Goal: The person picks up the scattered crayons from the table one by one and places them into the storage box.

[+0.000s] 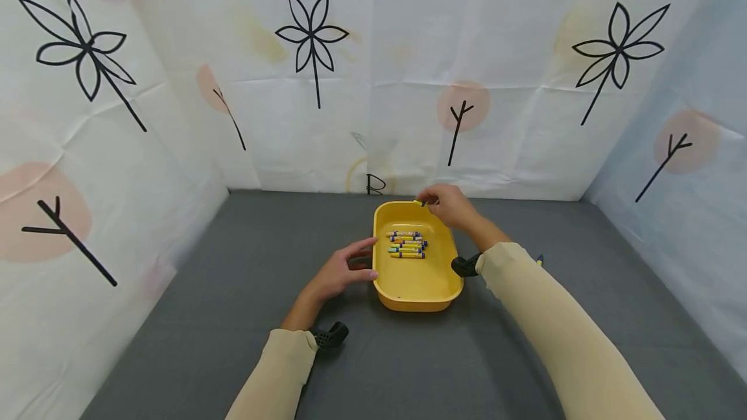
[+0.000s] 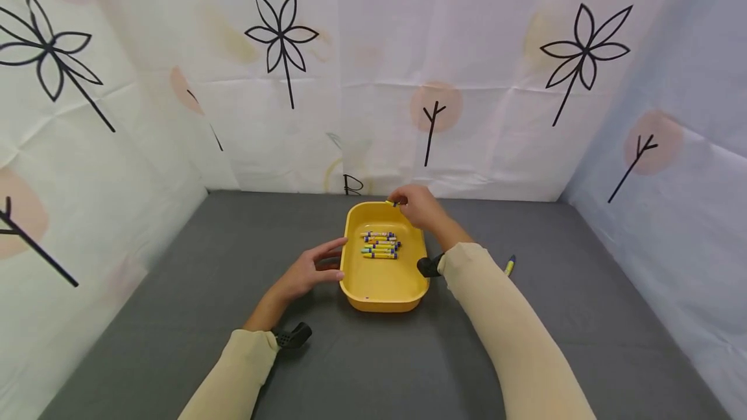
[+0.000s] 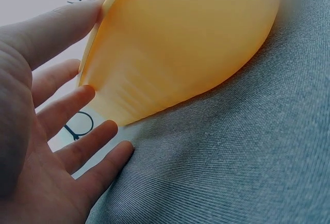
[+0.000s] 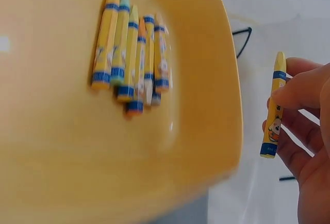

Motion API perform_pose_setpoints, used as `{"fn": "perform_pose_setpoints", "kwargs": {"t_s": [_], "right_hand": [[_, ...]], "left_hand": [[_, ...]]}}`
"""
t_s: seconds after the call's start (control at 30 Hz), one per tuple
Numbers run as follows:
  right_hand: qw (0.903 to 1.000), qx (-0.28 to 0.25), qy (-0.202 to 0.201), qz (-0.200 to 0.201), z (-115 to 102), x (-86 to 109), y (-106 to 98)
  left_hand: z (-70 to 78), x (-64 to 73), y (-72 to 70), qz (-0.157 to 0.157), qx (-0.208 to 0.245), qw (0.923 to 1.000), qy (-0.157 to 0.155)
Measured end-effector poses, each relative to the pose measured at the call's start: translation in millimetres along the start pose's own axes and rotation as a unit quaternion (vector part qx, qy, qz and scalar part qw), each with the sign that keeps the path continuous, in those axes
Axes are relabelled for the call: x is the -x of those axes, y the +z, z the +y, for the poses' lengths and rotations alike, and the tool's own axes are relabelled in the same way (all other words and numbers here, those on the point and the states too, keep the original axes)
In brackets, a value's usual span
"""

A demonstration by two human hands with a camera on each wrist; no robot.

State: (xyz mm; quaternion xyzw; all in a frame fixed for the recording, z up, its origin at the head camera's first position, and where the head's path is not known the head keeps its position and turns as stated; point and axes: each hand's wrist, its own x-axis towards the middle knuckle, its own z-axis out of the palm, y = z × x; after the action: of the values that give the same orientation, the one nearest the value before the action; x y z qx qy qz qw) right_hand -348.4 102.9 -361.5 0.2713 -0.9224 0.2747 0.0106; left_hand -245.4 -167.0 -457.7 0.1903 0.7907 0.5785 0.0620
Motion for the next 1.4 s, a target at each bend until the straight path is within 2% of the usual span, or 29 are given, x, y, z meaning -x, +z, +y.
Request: {"fn": "perform_pose_setpoints", "kwargs": {"t_s": [0.23,0.53,0.67,0.87,1.03,1.27,1.4], "right_hand": [[0.9998,-0.002,-0.013,-0.016,-13,-10.2,11],[0.9997,-0.002,0.005,-0.025,-16,-13.7,13],[0.9999,0.0,-0.001,-0.017,-12,-10.5,11],[1.0,-0.009,0.003,-0.004,-9,-3.7,7],[0.9993,-0.035,0.008,0.01,-6,3.8,2],[0.9963,-0.069,0.034,0.038,10,13.6,-6],[0.9954,-0.07,0.038,0.053,20,20.5,-9]], "left_hand": [[-0.5,-0.8,0.9,0.001,0.001,1.0,-0.005],[1.4,-1.8,2.0,-0.01,0.008,0.9999,0.0],[2.4,-0.8,1.5,-0.016,0.017,0.9997,0.004],[1.8,-0.3,0.9,-0.008,0.01,0.9999,0.007],[-0.3,-0.1,0.9,0.001,0.006,0.9999,0.009],[-1.1,-0.7,0.7,-0.005,0.016,0.9998,0.01],[-0.1,-0.6,0.7,-0.01,0.019,0.9997,0.011]]}}
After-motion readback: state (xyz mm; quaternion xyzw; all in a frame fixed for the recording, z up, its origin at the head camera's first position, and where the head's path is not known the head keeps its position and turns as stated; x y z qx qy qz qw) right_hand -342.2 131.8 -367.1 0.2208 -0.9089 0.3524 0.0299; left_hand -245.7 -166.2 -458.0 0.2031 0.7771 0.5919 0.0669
